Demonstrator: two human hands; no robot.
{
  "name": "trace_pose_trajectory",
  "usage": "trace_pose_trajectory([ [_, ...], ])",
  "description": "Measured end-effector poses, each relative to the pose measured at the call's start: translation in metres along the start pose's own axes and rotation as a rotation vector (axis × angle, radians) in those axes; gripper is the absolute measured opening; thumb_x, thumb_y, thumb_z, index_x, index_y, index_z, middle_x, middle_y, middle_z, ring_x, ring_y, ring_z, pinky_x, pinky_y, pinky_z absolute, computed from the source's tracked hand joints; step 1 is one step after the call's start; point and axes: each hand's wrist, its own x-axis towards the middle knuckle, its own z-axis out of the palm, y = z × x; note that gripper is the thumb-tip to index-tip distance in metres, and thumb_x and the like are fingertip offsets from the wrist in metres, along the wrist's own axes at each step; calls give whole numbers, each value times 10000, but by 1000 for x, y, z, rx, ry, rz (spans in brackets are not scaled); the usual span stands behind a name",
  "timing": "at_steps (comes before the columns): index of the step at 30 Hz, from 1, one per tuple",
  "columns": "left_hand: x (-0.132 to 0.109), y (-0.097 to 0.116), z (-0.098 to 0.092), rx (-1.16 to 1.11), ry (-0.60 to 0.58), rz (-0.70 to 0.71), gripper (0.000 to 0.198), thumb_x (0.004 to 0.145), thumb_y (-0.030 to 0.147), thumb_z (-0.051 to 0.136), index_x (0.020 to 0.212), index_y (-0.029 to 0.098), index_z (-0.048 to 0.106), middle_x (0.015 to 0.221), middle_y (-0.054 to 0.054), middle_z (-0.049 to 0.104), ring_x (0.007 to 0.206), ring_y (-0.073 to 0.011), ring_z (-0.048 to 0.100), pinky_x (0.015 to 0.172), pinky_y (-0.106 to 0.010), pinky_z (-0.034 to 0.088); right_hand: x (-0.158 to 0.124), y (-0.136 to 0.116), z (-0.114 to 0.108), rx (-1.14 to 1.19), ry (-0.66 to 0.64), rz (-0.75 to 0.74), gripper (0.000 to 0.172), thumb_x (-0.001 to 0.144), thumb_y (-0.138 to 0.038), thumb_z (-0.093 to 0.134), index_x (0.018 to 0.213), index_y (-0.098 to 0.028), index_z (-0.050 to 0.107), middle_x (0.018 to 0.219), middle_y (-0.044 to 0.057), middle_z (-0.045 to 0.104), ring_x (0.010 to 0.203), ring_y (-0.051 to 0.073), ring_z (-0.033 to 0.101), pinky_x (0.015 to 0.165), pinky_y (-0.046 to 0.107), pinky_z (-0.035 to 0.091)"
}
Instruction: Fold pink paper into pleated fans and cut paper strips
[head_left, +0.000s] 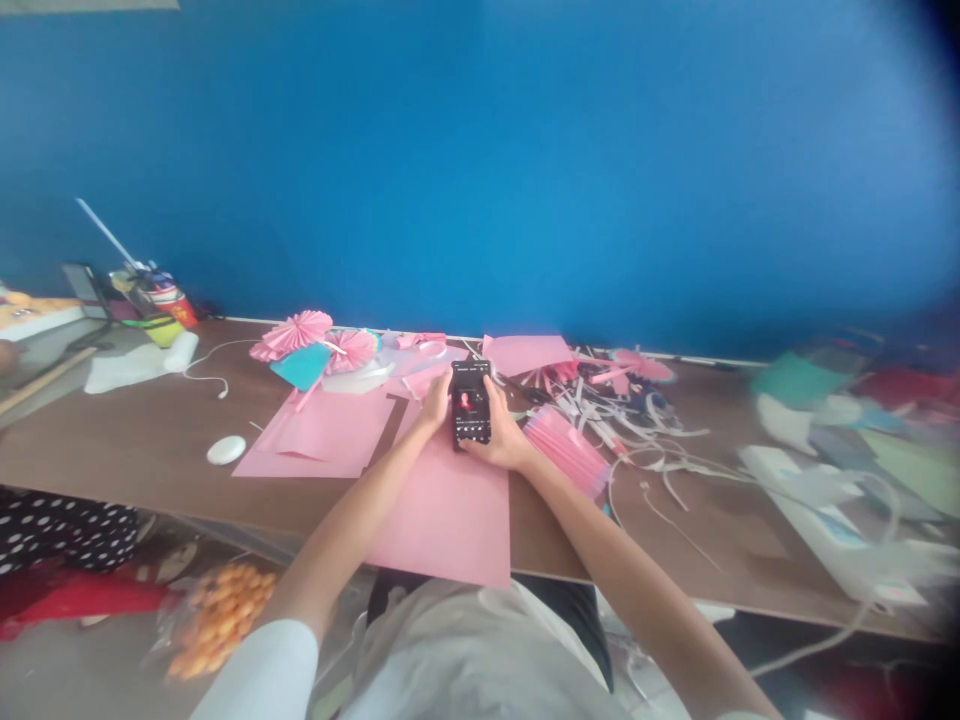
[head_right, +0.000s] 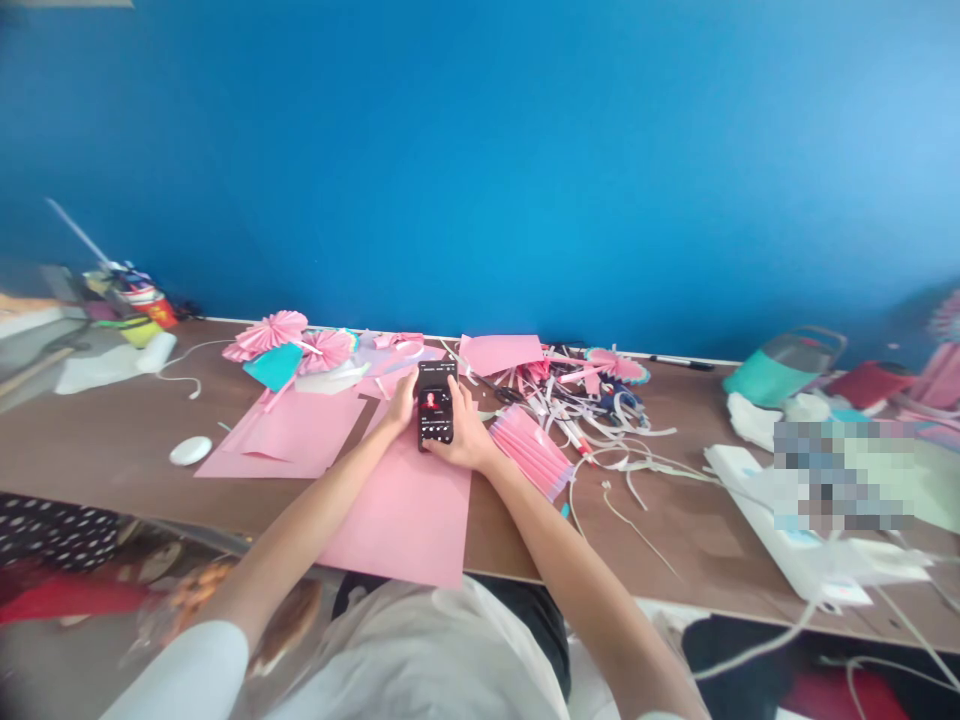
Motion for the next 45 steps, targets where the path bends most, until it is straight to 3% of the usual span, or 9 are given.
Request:
trace_pose_trajectory([
  [6,-1,-2,-1,-1,17,-13,546,918,640,475,1044,156,695,976,-86,757,983,-272,688,829,-383,541,-1,4,0,78,59,11,969,893,-339,595,1620,-162,-21,1642,203,212,1540,357,209,1229,599,241],
  [10,1,-6,-2,3,23,-14,543,914,647,484,1024,160,696,1009,-88,754,1012,-271,679,856,-387,535,0,4,0,129,171,95,768,941,-206,443,1621,-225,88,1556,141,428,1437,296,435,1189,561,350],
  [12,1,-8,-2,4,22,-11,531,911,640,497,1015,160,699,1018,-89,754,1017,-273,679,864,-391,534,1,3,-1,148,208,114,722,955,-203,421,1615,-244,130,1500,126,504,1381,287,501,1154,554,399],
  [19,1,-7,-2,-17,3,24,504,924,605,507,1094,172,700,1113,-92,747,1131,-284,650,948,-408,514,0,-1,-1,116,237,103,717,960,-285,495,1607,-246,188,1444,128,555,1281,301,577,1127,542,431],
  [26,2,-9,-2,-40,-12,41,518,933,599,487,1123,163,693,1155,-97,740,1129,-286,654,952,-406,515,-1,0,-3,125,186,61,819,901,-261,551,1615,-209,153,1559,135,427,1408,314,460,1205,545,338],
  [37,1,-8,-1,-66,-6,18,501,942,578,483,1159,173,681,1237,-93,715,1160,-281,643,949,-397,522,0,-3,-5,117,154,31,925,790,-175,559,1612,-179,135,1601,135,365,1467,333,379,1229,569,295],
  [45,5,-18,-5,-80,27,-12,450,948,534,488,1204,211,666,1299,-81,695,1263,-289,593,991,-414,498,-1,2,-2,157,167,51,873,812,-112,471,1616,-203,143,1634,95,318,1504,288,329,1255,547,253],
])
